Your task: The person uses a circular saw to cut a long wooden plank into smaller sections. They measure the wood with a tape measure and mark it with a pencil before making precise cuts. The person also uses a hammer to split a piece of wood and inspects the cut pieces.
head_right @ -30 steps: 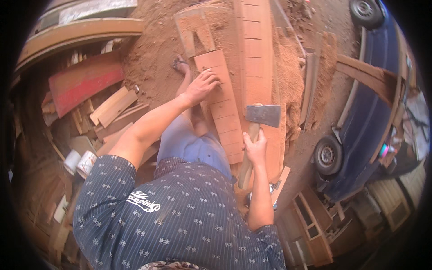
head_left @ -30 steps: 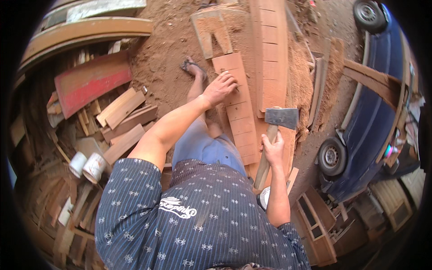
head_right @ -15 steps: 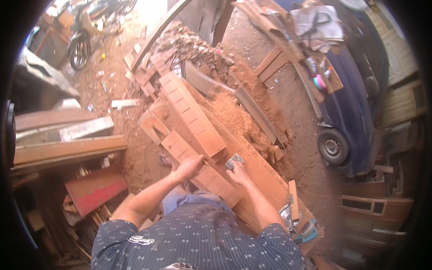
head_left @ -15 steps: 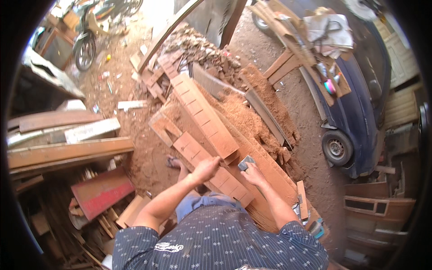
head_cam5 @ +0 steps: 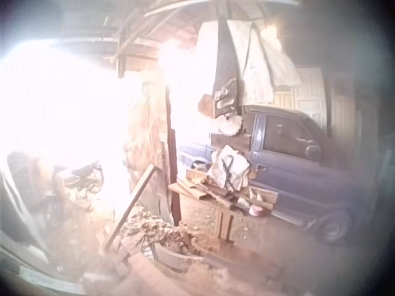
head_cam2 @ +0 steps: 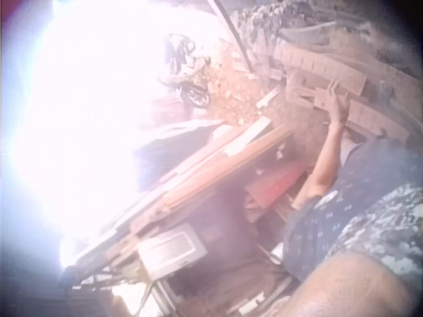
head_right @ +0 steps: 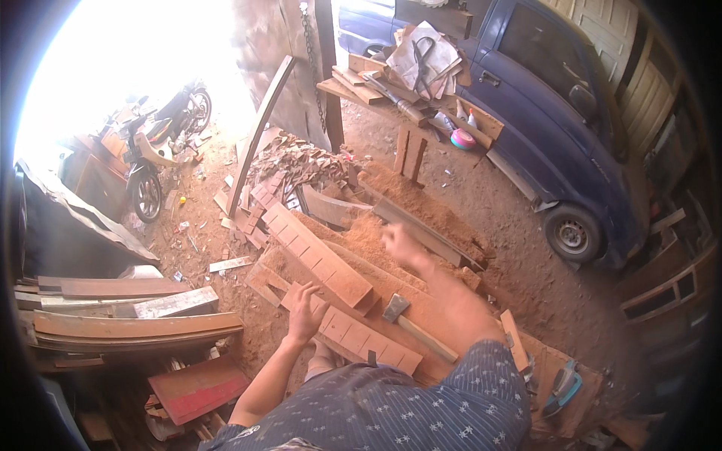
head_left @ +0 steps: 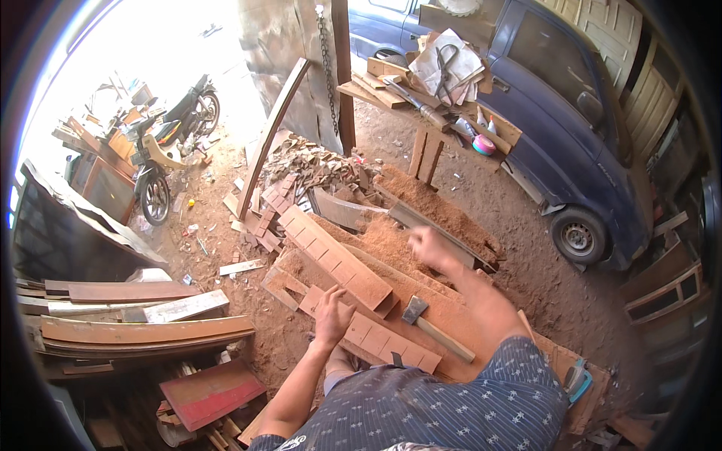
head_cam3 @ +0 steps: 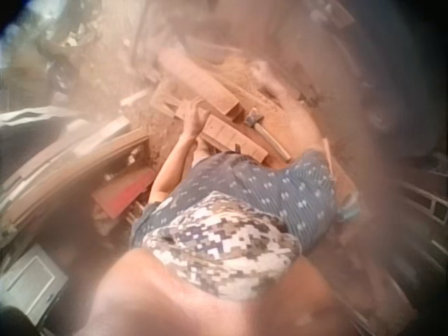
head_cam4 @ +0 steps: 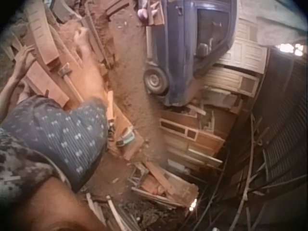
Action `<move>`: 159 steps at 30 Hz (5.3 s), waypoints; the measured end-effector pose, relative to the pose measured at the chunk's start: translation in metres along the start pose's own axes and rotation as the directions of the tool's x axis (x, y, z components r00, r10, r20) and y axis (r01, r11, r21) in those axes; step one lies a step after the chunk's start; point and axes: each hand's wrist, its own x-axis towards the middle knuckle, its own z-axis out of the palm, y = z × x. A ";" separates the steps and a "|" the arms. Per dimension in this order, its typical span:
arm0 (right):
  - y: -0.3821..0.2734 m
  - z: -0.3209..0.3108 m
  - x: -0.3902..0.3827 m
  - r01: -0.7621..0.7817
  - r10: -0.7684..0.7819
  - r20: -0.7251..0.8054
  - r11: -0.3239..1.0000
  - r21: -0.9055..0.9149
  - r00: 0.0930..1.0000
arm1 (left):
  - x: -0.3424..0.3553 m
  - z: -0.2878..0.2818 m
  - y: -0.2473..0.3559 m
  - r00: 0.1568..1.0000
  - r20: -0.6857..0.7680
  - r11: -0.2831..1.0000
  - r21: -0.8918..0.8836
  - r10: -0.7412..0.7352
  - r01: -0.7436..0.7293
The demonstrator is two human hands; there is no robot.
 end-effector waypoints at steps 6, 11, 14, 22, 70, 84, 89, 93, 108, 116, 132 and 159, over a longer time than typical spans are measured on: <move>-0.044 -0.165 0.132 0.056 0.161 -0.476 0.911 0.409 0.864 | -0.089 -0.024 -0.056 0.976 -0.039 0.967 0.133 -0.213 0.216; -0.071 -0.055 0.095 0.117 -0.034 -0.410 0.977 0.179 0.911 | -0.176 -0.036 -0.086 0.883 -0.107 0.881 0.082 -0.456 0.465; -0.041 0.109 0.001 0.037 -0.052 0.041 0.953 0.300 0.998 | -0.211 -0.030 -0.111 0.826 -0.128 0.832 0.012 -0.549 0.555; -0.017 0.319 -0.197 0.061 0.316 0.562 0.832 -0.551 0.764 | -0.241 -0.083 -0.119 0.804 -0.213 0.819 0.030 -0.556 0.574; -0.022 0.165 -0.238 -0.169 0.069 0.264 0.910 0.378 0.962 | -0.075 -0.182 0.013 0.961 0.040 -0.048 -0.998 -0.274 0.028; 0.152 0.206 -0.499 -0.654 0.747 -0.664 0.499 0.568 -0.006 | -0.021 -0.174 0.041 0.854 0.476 -0.224 -0.827 0.212 0.516; 0.124 0.263 -0.510 -0.624 0.962 -0.258 0.148 0.767 -0.089 | 0.004 -0.164 0.007 0.832 0.514 -0.035 -0.846 0.207 0.532; 0.129 0.263 -0.595 -0.610 0.979 -0.096 -0.036 0.792 -0.182 | -0.017 -0.134 0.060 0.903 0.394 0.199 -0.911 0.170 0.360; 0.181 0.152 -0.844 -0.794 0.997 -0.066 0.061 0.605 0.027 | -0.182 -0.081 0.233 0.969 0.205 0.001 -0.978 -0.139 0.207; 0.265 0.000 -0.893 -0.646 0.987 -0.155 0.101 0.756 -0.028 | -0.245 -0.052 0.323 0.994 0.022 -0.019 -1.000 -0.106 0.020; 0.402 -0.117 -0.966 -0.992 0.943 -0.332 -0.015 -0.126 0.028 | -0.259 0.104 0.451 0.953 0.159 0.071 -0.981 -0.257 0.183; 0.178 -0.313 -0.863 -0.644 0.430 0.511 0.665 0.379 0.744 | -0.245 0.141 0.472 0.940 0.030 0.240 -0.964 -0.339 0.117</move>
